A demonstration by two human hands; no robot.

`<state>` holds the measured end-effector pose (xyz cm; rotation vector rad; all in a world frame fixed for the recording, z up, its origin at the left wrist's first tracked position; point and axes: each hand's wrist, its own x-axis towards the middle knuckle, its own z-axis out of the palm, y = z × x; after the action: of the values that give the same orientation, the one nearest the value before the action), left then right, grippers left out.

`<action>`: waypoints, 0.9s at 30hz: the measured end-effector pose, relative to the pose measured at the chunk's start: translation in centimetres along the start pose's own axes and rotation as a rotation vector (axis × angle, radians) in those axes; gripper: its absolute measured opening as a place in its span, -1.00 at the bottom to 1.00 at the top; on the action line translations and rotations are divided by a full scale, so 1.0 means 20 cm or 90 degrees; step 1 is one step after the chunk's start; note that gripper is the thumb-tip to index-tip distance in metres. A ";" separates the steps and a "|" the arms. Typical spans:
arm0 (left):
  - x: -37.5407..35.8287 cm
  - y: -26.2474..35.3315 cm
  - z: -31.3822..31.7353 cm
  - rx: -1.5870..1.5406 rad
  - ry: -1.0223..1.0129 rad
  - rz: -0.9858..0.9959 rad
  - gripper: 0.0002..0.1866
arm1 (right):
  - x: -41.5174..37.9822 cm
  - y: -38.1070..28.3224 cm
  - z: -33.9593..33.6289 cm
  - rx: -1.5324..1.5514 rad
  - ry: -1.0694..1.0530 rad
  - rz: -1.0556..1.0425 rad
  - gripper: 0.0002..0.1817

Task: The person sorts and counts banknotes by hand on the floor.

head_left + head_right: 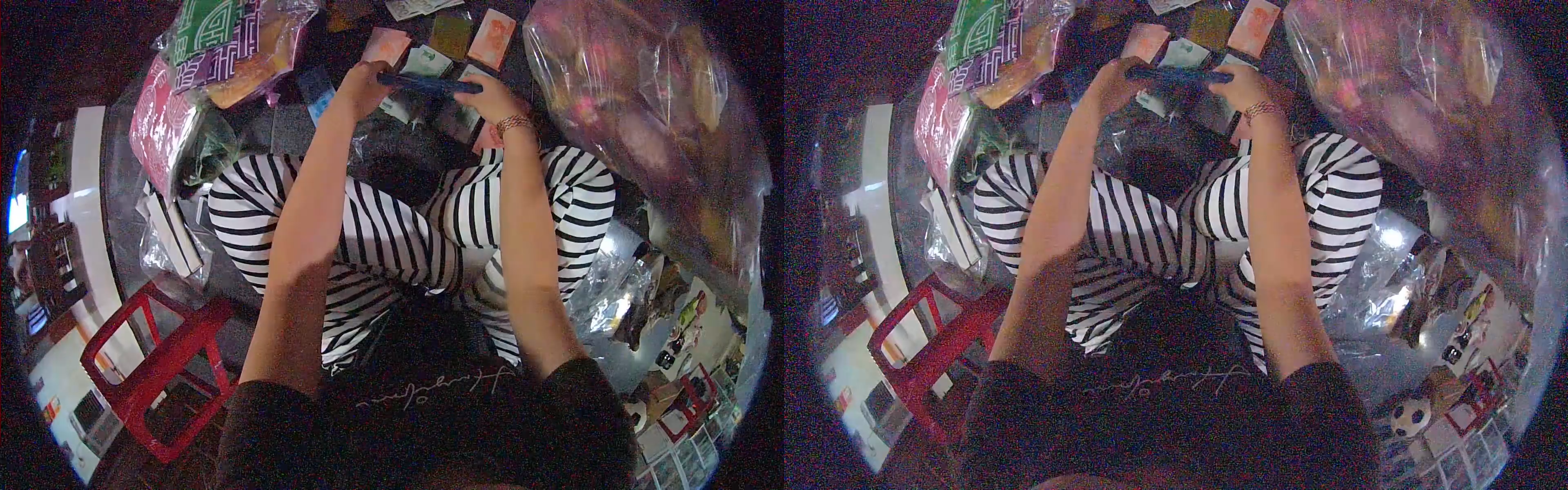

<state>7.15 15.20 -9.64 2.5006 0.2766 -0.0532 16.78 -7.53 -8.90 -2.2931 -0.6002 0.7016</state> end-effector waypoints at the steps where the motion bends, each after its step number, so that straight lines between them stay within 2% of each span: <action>1: 0.00 0.01 0.00 -0.023 -0.026 -0.019 -0.60 | 0.00 0.00 0.00 -0.006 0.009 -0.008 -0.49; 4: -0.01 0.05 -0.01 0.056 -0.004 -0.031 -0.59 | 0.01 0.00 0.00 0.011 -0.012 -0.047 -0.54; 11: -0.01 -0.02 0.02 0.010 0.032 -0.043 -0.46 | 0.06 0.07 0.03 0.009 0.007 -0.103 -0.63; 13: 0.02 -0.01 0.03 0.009 -0.038 0.045 -0.44 | 0.08 0.06 0.05 0.046 -0.019 -0.137 -0.60; 14: 0.02 -0.02 0.04 0.010 -0.039 0.047 -0.44 | 0.08 0.07 0.05 0.047 -0.017 -0.137 -0.60; 16: -0.03 0.04 0.00 -0.014 0.001 0.012 -0.43 | 0.04 0.02 0.02 0.101 -0.032 -0.091 -0.58; 20: -0.02 0.00 0.03 0.051 0.060 -0.033 -0.43 | 0.08 0.08 0.04 0.112 0.011 -0.119 -0.56; 22: -0.03 -0.01 0.04 0.041 0.077 0.080 -0.44 | 0.07 0.06 0.04 0.071 0.004 -0.076 -0.56; 23: -0.02 0.00 0.04 0.041 0.078 0.081 -0.44 | 0.08 0.06 0.04 0.071 0.005 -0.076 -0.56; 25: -0.02 0.04 0.02 -0.019 0.007 -0.014 -0.45 | 0.10 0.10 0.07 0.164 -0.020 -0.133 -0.57; 27: -0.02 0.02 0.00 0.002 0.008 -0.023 -0.46 | 0.10 0.13 0.08 0.170 0.011 -0.114 -0.58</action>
<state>6.83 14.81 -9.49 2.5004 0.3279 -0.0535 17.88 -7.38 -12.34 -1.9705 -0.6537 0.6336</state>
